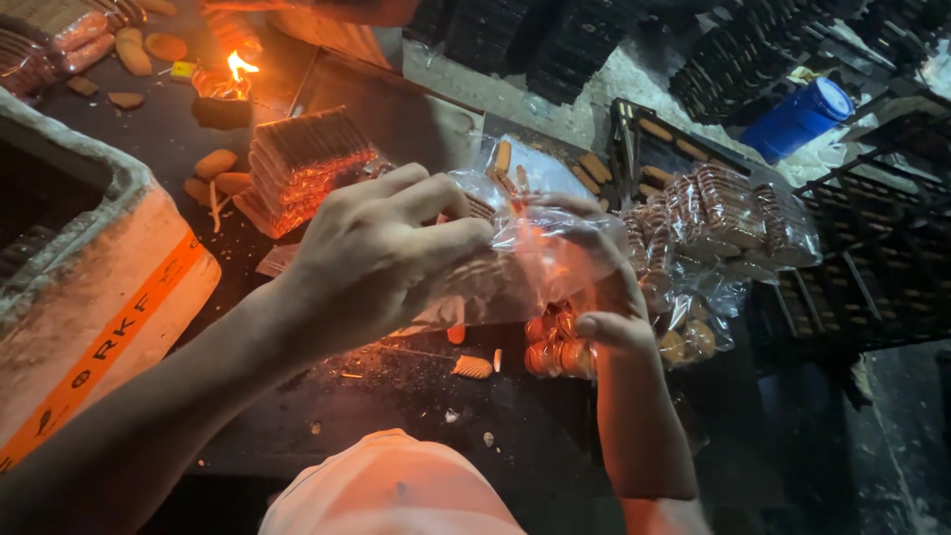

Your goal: The person is packing biscuits into plastic bags and sealing them using a flame.

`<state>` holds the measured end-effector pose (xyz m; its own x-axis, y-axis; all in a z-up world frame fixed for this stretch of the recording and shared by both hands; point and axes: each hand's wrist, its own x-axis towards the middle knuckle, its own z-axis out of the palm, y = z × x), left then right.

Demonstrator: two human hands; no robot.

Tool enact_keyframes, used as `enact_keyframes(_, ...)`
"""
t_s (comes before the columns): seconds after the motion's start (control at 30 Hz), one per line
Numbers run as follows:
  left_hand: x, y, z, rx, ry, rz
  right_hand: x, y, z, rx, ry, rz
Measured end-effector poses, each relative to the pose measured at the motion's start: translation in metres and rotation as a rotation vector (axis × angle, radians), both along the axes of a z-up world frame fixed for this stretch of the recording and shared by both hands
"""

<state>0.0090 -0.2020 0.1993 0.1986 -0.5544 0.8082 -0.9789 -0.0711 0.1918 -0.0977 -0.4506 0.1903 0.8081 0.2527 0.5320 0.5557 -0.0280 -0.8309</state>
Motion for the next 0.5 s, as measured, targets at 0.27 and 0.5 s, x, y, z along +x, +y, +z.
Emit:
enact_keyframes(0.27,-0.005,-0.007,0.004,0.002,-0.050,0.032,0.012,0.010,-0.008,-0.152,-0.066,-0.021)
enact_keyframes(0.5,-0.005,-0.018,-0.015,0.001,0.046,0.033,0.010,0.023,-0.071,-0.013,0.091,-0.342)
